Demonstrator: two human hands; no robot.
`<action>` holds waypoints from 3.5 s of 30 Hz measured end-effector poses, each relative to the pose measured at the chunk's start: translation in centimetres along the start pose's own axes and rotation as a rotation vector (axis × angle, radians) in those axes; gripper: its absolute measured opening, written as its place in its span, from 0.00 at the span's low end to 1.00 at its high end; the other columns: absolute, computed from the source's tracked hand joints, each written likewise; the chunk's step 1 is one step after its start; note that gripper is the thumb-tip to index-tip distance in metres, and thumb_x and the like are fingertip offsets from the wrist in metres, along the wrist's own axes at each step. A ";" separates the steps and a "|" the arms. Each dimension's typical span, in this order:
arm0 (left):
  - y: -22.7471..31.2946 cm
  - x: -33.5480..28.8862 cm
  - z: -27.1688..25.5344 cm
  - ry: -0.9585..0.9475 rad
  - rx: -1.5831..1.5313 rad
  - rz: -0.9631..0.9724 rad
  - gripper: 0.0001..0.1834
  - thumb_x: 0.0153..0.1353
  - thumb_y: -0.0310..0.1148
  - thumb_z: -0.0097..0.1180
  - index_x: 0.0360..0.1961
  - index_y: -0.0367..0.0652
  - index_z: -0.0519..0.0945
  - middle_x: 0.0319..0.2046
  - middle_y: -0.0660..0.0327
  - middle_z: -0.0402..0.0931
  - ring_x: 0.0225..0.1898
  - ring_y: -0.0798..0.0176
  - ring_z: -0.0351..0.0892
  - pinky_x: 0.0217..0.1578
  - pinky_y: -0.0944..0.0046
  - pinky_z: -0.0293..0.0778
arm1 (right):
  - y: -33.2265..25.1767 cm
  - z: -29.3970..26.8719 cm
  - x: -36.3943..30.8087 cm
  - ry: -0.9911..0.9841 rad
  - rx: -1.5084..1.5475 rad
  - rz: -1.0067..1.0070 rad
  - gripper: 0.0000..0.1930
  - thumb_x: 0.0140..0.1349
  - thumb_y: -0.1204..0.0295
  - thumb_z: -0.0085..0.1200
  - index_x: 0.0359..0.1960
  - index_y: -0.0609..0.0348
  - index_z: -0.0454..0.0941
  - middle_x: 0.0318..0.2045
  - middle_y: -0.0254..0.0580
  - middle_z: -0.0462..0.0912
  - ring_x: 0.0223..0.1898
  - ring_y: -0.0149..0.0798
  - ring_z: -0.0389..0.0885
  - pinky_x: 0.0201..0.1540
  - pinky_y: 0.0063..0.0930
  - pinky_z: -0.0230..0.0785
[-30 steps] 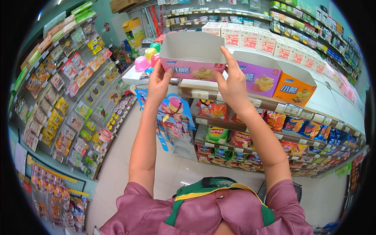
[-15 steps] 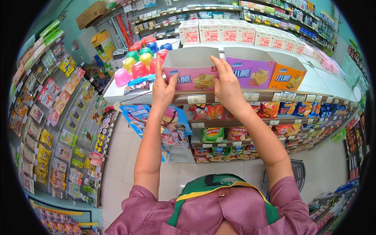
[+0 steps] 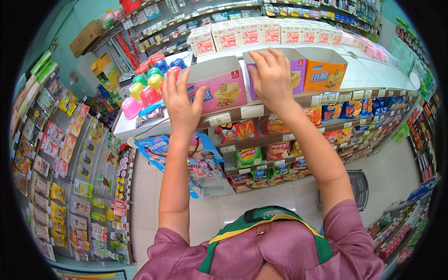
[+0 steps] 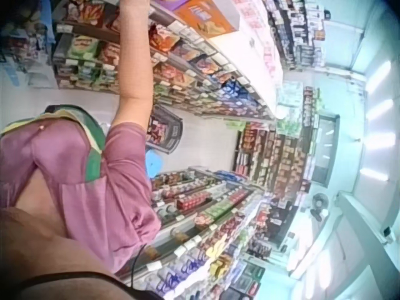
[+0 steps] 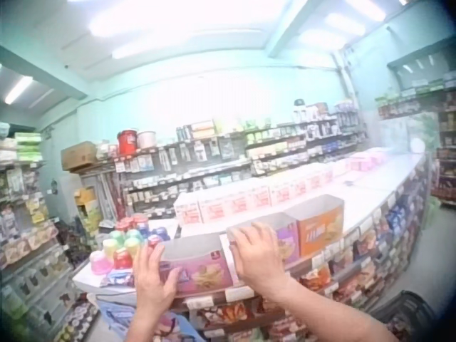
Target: The person restocks snack items in a convenience store. They repeatedly take packaged snacks from a shopping basket and place them onto the shelves, organizing them by type and filling gaps in the display.
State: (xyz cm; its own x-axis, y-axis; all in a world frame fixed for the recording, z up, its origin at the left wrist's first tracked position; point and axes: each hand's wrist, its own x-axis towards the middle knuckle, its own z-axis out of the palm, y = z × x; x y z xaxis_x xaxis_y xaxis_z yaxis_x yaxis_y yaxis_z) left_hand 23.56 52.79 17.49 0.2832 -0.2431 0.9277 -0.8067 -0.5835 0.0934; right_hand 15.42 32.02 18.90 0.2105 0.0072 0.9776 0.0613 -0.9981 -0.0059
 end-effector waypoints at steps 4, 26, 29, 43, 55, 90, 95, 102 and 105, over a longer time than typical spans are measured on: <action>1.2 1.2 1.1 -0.071 0.050 0.124 0.20 0.57 0.39 0.59 0.50 0.45 0.76 0.51 0.54 0.73 0.62 0.46 0.60 0.63 0.48 0.50 | 2.8 0.6 0.2 -0.152 -0.045 -0.056 0.08 0.56 0.66 0.56 0.33 0.55 0.80 0.31 0.41 0.81 0.44 0.46 0.75 0.57 0.50 0.55; 18.3 -11.0 8.3 -0.372 -0.619 -0.265 0.11 0.67 0.26 0.44 0.43 0.32 0.77 0.39 0.55 0.77 0.40 0.62 0.76 0.43 0.64 0.74 | 10.3 -12.6 -16.5 -0.104 0.217 0.201 0.09 0.49 0.63 0.59 0.24 0.54 0.76 0.23 0.36 0.75 0.34 0.40 0.74 0.46 0.39 0.60; 24.1 -16.1 12.4 -0.794 -0.758 -0.373 0.10 0.65 0.27 0.48 0.42 0.32 0.78 0.37 0.59 0.77 0.37 0.68 0.75 0.39 0.68 0.73 | 13.1 -17.2 -24.3 -0.468 0.194 0.503 0.09 0.54 0.65 0.52 0.23 0.56 0.77 0.26 0.39 0.79 0.35 0.41 0.76 0.45 0.38 0.61; 39.9 -26.4 23.9 -1.826 -0.852 0.113 0.15 0.61 0.35 0.55 0.45 0.36 0.78 0.33 0.56 0.81 0.33 0.70 0.78 0.36 0.68 0.73 | 17.7 -29.6 -41.4 -0.775 -0.075 1.249 0.11 0.57 0.66 0.50 0.32 0.60 0.79 0.32 0.49 0.81 0.40 0.50 0.78 0.46 0.44 0.65; 47.2 -32.2 32.4 -2.034 -0.930 0.316 0.17 0.61 0.39 0.55 0.45 0.36 0.78 0.33 0.54 0.81 0.34 0.65 0.79 0.37 0.66 0.74 | 19.9 -34.5 -47.8 -0.793 -0.166 1.551 0.10 0.55 0.69 0.54 0.35 0.62 0.79 0.34 0.53 0.81 0.38 0.55 0.79 0.42 0.45 0.71; 62.4 -58.6 49.7 -2.451 -0.531 0.034 0.18 0.59 0.42 0.55 0.38 0.36 0.80 0.28 0.59 0.80 0.28 0.67 0.77 0.32 0.65 0.73 | 37.5 -38.7 -83.7 0.557 0.560 2.952 0.29 0.59 0.57 0.57 0.56 0.63 0.67 0.49 0.51 0.73 0.47 0.51 0.75 0.41 0.42 0.76; 62.7 -65.9 53.4 -2.383 -0.546 0.105 0.13 0.59 0.39 0.57 0.35 0.37 0.80 0.24 0.62 0.79 0.24 0.69 0.75 0.27 0.67 0.71 | 41.5 -36.8 -92.2 1.281 0.345 3.106 0.37 0.58 0.50 0.56 0.63 0.55 0.56 0.59 0.58 0.59 0.54 0.59 0.68 0.40 0.56 0.74; 63.8 -67.7 55.8 -2.388 -0.482 -0.047 0.14 0.60 0.39 0.56 0.36 0.37 0.80 0.24 0.63 0.78 0.23 0.71 0.75 0.26 0.69 0.71 | 43.0 -34.7 -99.6 1.748 0.229 2.976 0.28 0.59 0.52 0.55 0.58 0.48 0.64 0.59 0.41 0.65 0.53 0.46 0.68 0.53 0.53 0.64; 63.2 -67.3 55.6 -2.413 -0.433 -0.088 0.14 0.60 0.38 0.55 0.37 0.37 0.80 0.24 0.64 0.78 0.23 0.72 0.75 0.25 0.70 0.71 | 41.5 -34.3 -101.5 1.849 0.334 2.847 0.19 0.61 0.58 0.55 0.52 0.45 0.70 0.55 0.37 0.70 0.52 0.41 0.70 0.53 0.50 0.63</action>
State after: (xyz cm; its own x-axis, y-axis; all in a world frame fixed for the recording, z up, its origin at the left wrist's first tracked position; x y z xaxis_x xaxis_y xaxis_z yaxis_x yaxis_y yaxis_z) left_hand -17.64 -10.83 -59.17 -0.1031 -0.4854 -0.8682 -0.6926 -0.5914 0.4129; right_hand -36.82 -12.25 -73.31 0.0910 0.1297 -0.9874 0.8863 0.4415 0.1397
